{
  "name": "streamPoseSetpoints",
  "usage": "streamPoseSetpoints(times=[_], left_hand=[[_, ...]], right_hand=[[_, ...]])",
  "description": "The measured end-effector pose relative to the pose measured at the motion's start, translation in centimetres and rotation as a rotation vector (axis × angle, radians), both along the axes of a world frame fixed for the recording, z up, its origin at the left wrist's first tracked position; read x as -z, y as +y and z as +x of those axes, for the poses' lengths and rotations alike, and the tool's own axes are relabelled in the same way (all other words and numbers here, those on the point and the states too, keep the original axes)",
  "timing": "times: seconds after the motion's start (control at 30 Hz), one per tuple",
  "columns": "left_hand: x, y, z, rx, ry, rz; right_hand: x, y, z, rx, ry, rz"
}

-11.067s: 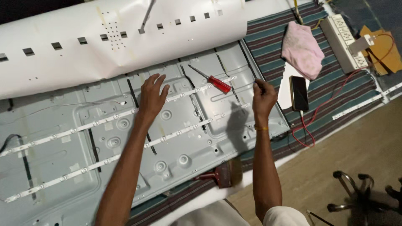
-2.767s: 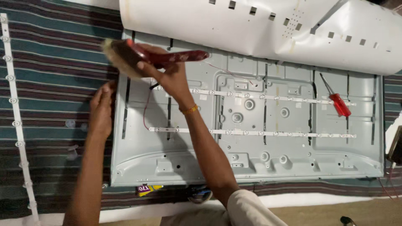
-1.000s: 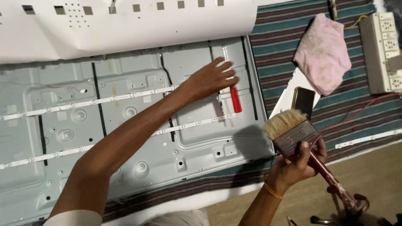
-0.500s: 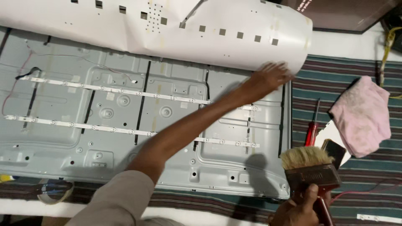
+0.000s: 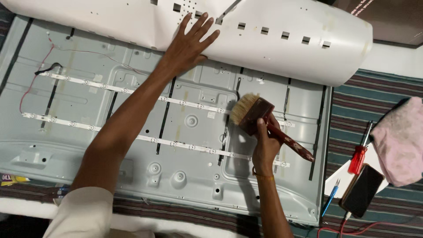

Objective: The person removes an LED strip from the back of a television using a screwdriver, then cleans the surface with a brush. They connect wires to the LED strip and apply adhesive from a tube to secure it in place.

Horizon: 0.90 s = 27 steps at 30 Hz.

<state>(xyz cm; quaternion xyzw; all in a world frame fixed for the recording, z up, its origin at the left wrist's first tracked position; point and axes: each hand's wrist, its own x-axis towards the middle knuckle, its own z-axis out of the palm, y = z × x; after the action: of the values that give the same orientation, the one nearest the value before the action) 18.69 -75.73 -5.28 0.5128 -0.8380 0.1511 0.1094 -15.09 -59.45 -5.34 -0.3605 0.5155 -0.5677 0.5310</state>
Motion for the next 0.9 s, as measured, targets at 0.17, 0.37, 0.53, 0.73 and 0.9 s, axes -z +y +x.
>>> streamPoseSetpoints(times=[0.17,0.37,0.53,0.73,0.9], left_hand=[[1.1,-1.4,0.9,0.027,0.159,0.028],[0.2,-1.5,0.9,0.039,0.071,-0.029],[0.3,-1.0,0.9,0.036,0.109,0.003],[0.7,-0.8,0.9,0.015,0.145,-0.022],[0.9,-1.2,0.8,0.015,0.18,0.058]], right_hand=[[1.3,-3.7,4.6,-0.107,-0.04,0.051],[5.7,-8.4,16.1,-0.317,-0.072,-0.024],[6.1,-13.6,6.5,0.037,-0.091,0.25],[1.8,-9.3,-6.9,0.513,0.345,-0.407],[3.1,-5.1,8.1,-0.199,0.06,-0.135]])
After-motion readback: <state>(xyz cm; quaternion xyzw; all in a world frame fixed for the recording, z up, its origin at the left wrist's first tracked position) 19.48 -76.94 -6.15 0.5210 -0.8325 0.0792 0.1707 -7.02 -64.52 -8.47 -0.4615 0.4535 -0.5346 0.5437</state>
